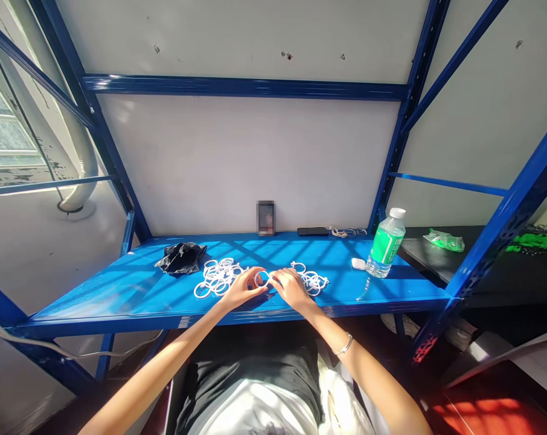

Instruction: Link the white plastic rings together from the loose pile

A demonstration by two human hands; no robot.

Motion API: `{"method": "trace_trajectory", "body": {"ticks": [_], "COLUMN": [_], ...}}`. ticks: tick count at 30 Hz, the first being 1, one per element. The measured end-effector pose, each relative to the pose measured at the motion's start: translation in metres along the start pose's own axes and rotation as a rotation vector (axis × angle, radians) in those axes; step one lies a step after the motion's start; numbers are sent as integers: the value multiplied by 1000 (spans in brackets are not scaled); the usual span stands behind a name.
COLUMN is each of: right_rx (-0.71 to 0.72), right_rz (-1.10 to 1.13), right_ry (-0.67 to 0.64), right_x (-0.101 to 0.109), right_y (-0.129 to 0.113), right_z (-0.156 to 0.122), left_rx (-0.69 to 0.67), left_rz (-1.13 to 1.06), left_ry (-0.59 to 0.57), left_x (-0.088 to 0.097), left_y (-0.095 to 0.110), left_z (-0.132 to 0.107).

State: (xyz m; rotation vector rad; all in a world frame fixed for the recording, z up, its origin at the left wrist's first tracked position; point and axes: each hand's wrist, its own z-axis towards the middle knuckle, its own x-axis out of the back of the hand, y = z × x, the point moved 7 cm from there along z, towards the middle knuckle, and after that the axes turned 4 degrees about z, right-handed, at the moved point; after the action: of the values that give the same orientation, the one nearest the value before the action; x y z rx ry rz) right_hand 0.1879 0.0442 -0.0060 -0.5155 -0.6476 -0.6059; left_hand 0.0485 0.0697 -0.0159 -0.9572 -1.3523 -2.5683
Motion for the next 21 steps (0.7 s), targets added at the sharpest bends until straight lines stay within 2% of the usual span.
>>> {"method": "trace_trajectory", "body": {"ticks": [21], "right_rx": [8], "right_rz": [7], "right_ry": [36], "right_x": [5], "right_y": [-3], "right_z": [0], "left_rx": [-53], "left_rz": [149], "left_ry": [40], "left_x": [1], "left_y": [6], "left_z": [-3]}}
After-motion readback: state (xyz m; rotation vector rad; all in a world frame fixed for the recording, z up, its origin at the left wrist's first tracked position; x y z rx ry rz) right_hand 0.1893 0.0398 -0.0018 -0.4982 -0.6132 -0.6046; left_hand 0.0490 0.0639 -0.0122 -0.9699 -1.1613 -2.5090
